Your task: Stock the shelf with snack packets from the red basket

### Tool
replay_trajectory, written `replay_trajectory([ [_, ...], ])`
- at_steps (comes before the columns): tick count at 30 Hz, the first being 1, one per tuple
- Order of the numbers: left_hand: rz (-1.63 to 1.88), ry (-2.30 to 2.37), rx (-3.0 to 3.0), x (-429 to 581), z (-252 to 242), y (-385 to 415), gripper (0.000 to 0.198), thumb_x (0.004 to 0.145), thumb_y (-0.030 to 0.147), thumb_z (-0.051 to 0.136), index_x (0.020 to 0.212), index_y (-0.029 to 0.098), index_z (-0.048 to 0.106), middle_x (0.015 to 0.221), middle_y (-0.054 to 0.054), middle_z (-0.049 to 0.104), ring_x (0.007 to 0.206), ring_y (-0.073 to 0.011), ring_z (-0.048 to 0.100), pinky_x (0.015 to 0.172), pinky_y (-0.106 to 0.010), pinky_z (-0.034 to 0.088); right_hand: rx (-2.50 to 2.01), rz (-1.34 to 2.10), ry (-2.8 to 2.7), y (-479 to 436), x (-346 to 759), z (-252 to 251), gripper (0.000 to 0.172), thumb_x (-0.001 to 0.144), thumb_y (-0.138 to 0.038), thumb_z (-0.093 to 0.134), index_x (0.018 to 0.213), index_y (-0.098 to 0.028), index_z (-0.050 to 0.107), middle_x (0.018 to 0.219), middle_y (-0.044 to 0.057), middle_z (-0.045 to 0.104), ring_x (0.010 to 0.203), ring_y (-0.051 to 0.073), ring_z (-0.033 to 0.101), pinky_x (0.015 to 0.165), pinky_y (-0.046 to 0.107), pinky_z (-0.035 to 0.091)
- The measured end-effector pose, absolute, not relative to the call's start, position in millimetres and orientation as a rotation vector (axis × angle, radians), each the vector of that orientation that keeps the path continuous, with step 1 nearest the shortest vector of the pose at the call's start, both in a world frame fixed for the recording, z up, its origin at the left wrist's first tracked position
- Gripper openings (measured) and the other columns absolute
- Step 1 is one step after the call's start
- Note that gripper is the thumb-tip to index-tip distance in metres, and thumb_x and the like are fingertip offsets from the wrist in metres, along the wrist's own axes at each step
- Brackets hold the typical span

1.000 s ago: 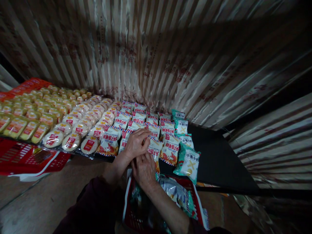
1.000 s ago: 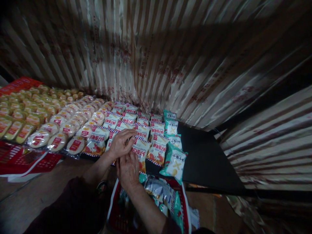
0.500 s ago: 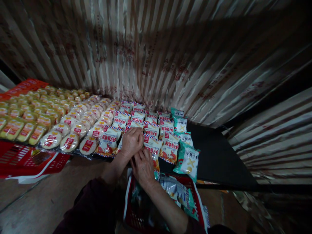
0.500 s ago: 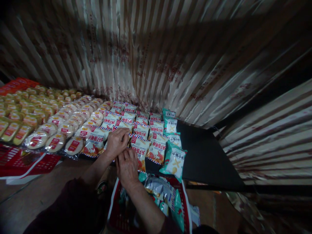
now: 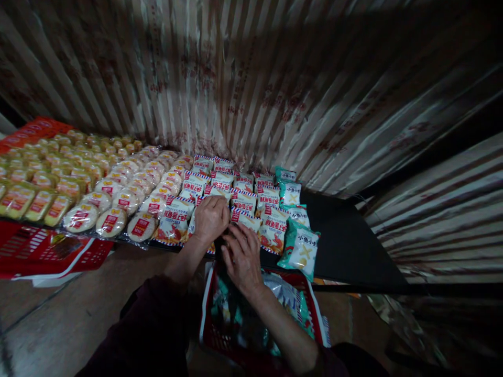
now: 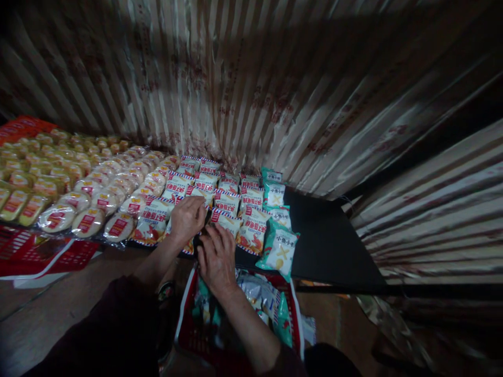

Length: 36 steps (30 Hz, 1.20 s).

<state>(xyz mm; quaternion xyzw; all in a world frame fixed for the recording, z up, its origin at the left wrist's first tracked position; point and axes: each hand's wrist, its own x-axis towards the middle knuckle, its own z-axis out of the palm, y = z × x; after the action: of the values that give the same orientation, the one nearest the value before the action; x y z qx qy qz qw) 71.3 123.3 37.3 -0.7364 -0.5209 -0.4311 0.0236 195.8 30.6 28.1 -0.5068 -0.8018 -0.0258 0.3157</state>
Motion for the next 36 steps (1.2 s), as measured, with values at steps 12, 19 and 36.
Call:
replay_trajectory([
  [12, -1.329, -1.388, -2.481, 110.0, 42.8, 92.6, 0.026, 0.087, 0.02, 0.046, 0.107, 0.016, 0.063, 0.13, -0.011, 0.058, 0.132, -0.0278, 0.041, 0.103, -0.047, 0.041, -1.658, -0.278, -1.968, 49.5, 262.9, 31.3, 0.039, 0.093, -0.029, 0.043, 0.129, -0.016, 0.052, 0.147, 0.014, 0.039, 0.141, 0.03, 0.023, 0.108, 0.053, 0.028],
  [19, -1.215, -1.542, -2.599, 159.2, 38.7, 89.2, 0.037, 0.086, 0.022, 0.046, 0.121, 0.013, 0.056, 0.137, -0.017, 0.051, 0.14, -0.0321, 0.028, 0.109, -0.054, 0.033, -1.76, -0.297, -2.038, 87.0, 296.2, 45.8, 0.04, 0.093, -0.03, 0.042, 0.129, -0.016, 0.053, 0.143, 0.013, 0.046, 0.14, 0.032, 0.021, 0.108, 0.055, 0.024],
  [36, -0.785, -1.939, -2.528, 192.4, 46.2, 125.9, 0.065, 0.087, 0.041, 0.044, 0.138, 0.002, 0.038, 0.14, -0.02, 0.046, 0.135, -0.033, 0.036, 0.11, -0.046, 0.03, -1.769, -0.205, -2.572, 218.4, 315.1, 81.0, 0.058, 0.092, -0.058, 0.033, 0.133, -0.022, 0.051, 0.148, 0.01, 0.04, 0.141, 0.032, 0.022, 0.11, 0.051, 0.019],
])
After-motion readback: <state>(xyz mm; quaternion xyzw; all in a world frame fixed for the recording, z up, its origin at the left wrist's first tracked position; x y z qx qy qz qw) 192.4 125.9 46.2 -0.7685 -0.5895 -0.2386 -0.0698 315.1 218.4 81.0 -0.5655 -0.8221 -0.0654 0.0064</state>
